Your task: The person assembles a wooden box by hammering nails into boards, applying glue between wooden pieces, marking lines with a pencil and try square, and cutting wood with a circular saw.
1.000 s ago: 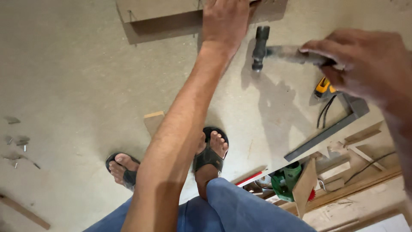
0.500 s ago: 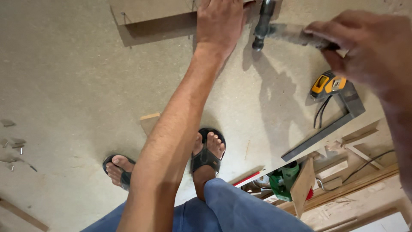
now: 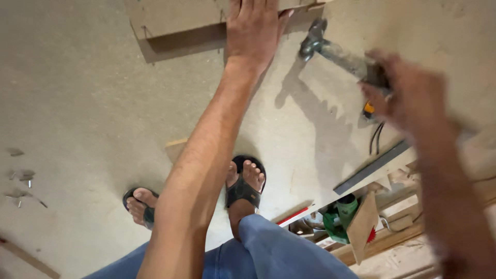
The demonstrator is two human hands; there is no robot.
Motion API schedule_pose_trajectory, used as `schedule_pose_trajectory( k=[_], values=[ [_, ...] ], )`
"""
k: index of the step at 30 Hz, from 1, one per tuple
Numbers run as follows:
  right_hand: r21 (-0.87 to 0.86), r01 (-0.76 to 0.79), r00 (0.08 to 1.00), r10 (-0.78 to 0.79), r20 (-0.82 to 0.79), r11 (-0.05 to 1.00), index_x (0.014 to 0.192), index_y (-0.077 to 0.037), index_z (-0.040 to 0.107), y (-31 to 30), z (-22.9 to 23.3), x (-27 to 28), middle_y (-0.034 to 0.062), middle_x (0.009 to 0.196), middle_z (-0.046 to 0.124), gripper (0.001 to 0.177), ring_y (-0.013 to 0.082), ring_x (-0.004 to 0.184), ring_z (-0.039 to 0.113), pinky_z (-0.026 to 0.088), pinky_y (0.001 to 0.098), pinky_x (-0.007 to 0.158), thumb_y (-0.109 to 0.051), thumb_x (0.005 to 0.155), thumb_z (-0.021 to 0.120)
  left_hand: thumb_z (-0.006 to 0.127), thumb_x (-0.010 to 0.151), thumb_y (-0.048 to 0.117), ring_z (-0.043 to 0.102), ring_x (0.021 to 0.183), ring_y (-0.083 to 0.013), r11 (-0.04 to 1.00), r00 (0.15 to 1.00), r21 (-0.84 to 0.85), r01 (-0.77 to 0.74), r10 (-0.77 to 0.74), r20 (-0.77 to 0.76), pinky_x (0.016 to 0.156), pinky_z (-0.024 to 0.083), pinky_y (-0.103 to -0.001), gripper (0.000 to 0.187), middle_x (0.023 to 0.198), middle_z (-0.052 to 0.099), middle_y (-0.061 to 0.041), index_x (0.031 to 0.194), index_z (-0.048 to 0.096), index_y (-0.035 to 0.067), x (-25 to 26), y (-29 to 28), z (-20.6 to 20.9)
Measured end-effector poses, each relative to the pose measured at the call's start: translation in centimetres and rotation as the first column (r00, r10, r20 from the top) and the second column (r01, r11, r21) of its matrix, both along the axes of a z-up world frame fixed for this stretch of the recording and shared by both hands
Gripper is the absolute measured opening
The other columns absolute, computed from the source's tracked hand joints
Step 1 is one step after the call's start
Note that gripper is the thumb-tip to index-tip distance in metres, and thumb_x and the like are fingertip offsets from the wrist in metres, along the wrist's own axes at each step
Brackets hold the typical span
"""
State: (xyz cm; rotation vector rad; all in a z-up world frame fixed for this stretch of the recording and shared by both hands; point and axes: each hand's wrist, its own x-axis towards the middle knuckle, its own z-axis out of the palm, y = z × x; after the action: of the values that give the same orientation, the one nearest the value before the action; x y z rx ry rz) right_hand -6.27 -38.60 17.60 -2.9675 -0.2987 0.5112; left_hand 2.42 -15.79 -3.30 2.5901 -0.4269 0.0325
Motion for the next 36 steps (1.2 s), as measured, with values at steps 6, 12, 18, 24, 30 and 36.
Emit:
schedule_pose_trajectory(
  k=[6, 12, 18, 24, 30, 36],
  values=[
    [0.486, 0.680, 0.724, -0.606, -0.329, 0.549, 0.139, -0.009, 0.056, 3.6, -3.7, -7.7, 0.0068, 0.085, 0.071, 0.035, 0.0134, 0.067, 0.069, 0.057, 0.0306, 0.057, -0.018, 0.106, 0.063, 0.069, 0.105, 0.047, 0.034, 0.149, -0.0417, 0.999, 0.999, 0.019, 0.028, -0.028, 0.017, 0.128, 0.024, -0.053, 0.078, 0.158, 0.038, -0.024, 0.156, 0.036, -0.003, 0.1, 0.4, 1.1],
    [0.729, 0.672, 0.497, -0.650, -0.575, -0.130, 0.122, -0.006, 0.048, 10.4, -5.8, -7.1, 0.0021, 0.082, 0.058, 0.018, 0.0107, 0.057, 0.057, 0.050, 0.0271, 0.047, -0.017, 0.110, 0.056, 0.074, 0.098, 0.042, 0.028, 0.150, -0.0468, 0.999, 0.997, 0.012, 0.043, -0.043, 0.066, 0.127, 0.021, -0.057, 0.093, 0.161, 0.030, -0.029, 0.158, 0.026, -0.010, 0.3, 0.1, 0.5],
    [0.788, 0.541, 0.431, -0.707, -0.561, -0.295, 0.118, -0.008, 0.043, 15.9, -7.2, -5.9, 0.0033, 0.091, 0.056, 0.015, 0.0107, 0.061, 0.057, 0.051, 0.0268, 0.051, -0.019, 0.112, 0.051, 0.077, 0.097, 0.043, 0.033, 0.146, -0.0488, 0.994, 0.986, 0.055, 0.096, -0.102, 0.129, 0.126, 0.024, -0.059, 0.091, 0.157, 0.037, -0.030, 0.153, 0.030, -0.012, 0.8, 0.3, -0.7],
    [0.793, 0.552, 0.415, -0.741, -0.528, -0.256, 0.122, -0.009, 0.040, 19.4, -7.6, -3.0, 0.0028, 0.089, 0.052, 0.020, 0.0091, 0.060, 0.055, 0.050, 0.0261, 0.050, -0.021, 0.110, 0.049, 0.079, 0.097, 0.044, 0.036, 0.144, -0.0480, 0.996, 0.984, 0.037, 0.080, -0.085, 0.155, 0.122, 0.030, -0.059, 0.090, 0.151, 0.041, -0.029, 0.153, 0.035, -0.011, 0.8, 0.6, -0.7],
    [0.849, 0.504, 0.440, -0.799, -0.410, -0.158, 0.129, -0.005, 0.038, 19.2, -8.0, -2.3, 0.0032, 0.090, 0.052, 0.025, 0.0094, 0.062, 0.055, 0.050, 0.0265, 0.053, -0.021, 0.113, 0.049, 0.078, 0.093, 0.043, 0.040, 0.140, -0.0462, 0.997, 0.986, 0.013, 0.070, -0.071, 0.148, 0.118, 0.033, -0.058, 0.084, 0.149, 0.047, -0.026, 0.149, 0.041, -0.007, 1.0, 0.4, -0.9],
    [0.780, 0.625, 0.443, -0.820, -0.362, -0.007, 0.142, -0.003, 0.034, 19.4, -8.8, -2.0, 0.0018, 0.079, 0.054, 0.042, 0.0081, 0.056, 0.055, 0.051, 0.0259, 0.048, -0.024, 0.110, 0.050, 0.077, 0.100, 0.046, 0.042, 0.140, -0.0469, 0.995, 0.990, 0.022, 0.094, -0.096, 0.105, 0.118, 0.034, -0.060, 0.080, 0.147, 0.047, -0.027, 0.148, 0.042, -0.008, 0.5, 0.2, -1.6]
  ],
)
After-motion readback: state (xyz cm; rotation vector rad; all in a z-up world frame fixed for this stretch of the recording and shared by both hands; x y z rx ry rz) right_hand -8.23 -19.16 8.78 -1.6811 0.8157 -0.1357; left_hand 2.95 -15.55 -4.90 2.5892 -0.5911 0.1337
